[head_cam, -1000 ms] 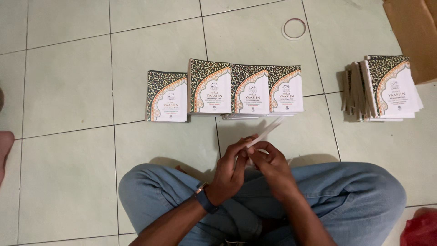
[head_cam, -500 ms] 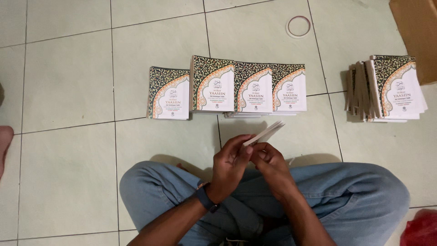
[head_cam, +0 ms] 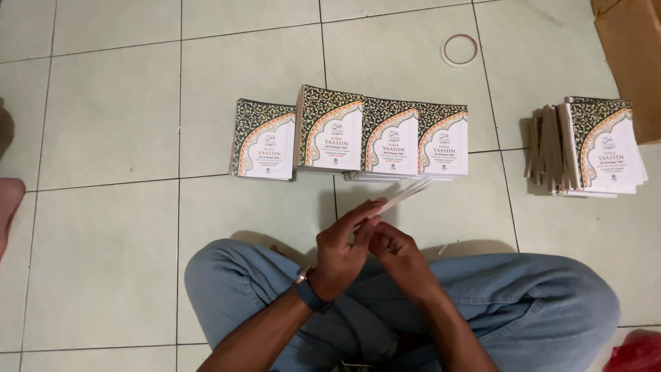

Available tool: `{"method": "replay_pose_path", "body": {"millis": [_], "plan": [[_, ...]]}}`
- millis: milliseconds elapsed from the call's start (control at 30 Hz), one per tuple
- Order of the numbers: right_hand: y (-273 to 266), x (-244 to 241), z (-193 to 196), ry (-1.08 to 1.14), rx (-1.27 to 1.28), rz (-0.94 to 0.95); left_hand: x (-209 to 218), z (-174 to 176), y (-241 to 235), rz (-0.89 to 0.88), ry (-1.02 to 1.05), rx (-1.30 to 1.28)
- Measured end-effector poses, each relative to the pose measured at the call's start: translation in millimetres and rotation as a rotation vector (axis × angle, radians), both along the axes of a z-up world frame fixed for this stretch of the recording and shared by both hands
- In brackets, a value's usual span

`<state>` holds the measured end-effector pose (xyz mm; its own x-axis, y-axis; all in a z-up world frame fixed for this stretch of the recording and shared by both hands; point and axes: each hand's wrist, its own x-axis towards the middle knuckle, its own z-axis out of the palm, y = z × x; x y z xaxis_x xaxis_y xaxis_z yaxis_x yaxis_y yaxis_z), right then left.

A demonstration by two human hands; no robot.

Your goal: The person sits on the floor and wraps small books with clear plastic film. They pick up a book, slide it into the film, and place the wrapped book onto a stack. The person repeats this process for several books.

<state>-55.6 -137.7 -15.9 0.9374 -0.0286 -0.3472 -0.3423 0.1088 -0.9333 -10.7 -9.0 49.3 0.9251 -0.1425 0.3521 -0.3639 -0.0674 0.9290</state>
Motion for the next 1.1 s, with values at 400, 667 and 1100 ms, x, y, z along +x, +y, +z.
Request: {"method": "replay_pose_path", "body": {"millis": [400, 667, 1100], "plan": [[9.0, 4.7, 24.6, 0.027, -0.006, 0.139, 10.3, 15.7, 12.9, 0.105, 0.240, -0.251], [12.8, 4.3, 14.4, 0.087, 0.019, 0.197, 28.4, -15.0, 24.7, 0.263, 0.258, -0.282], [28.6, -11.7, -24.9, 0.211, 0.203, 0.006, 52.4, -32.4, 48.6, 0.321, 0.365, -0.554]]}}
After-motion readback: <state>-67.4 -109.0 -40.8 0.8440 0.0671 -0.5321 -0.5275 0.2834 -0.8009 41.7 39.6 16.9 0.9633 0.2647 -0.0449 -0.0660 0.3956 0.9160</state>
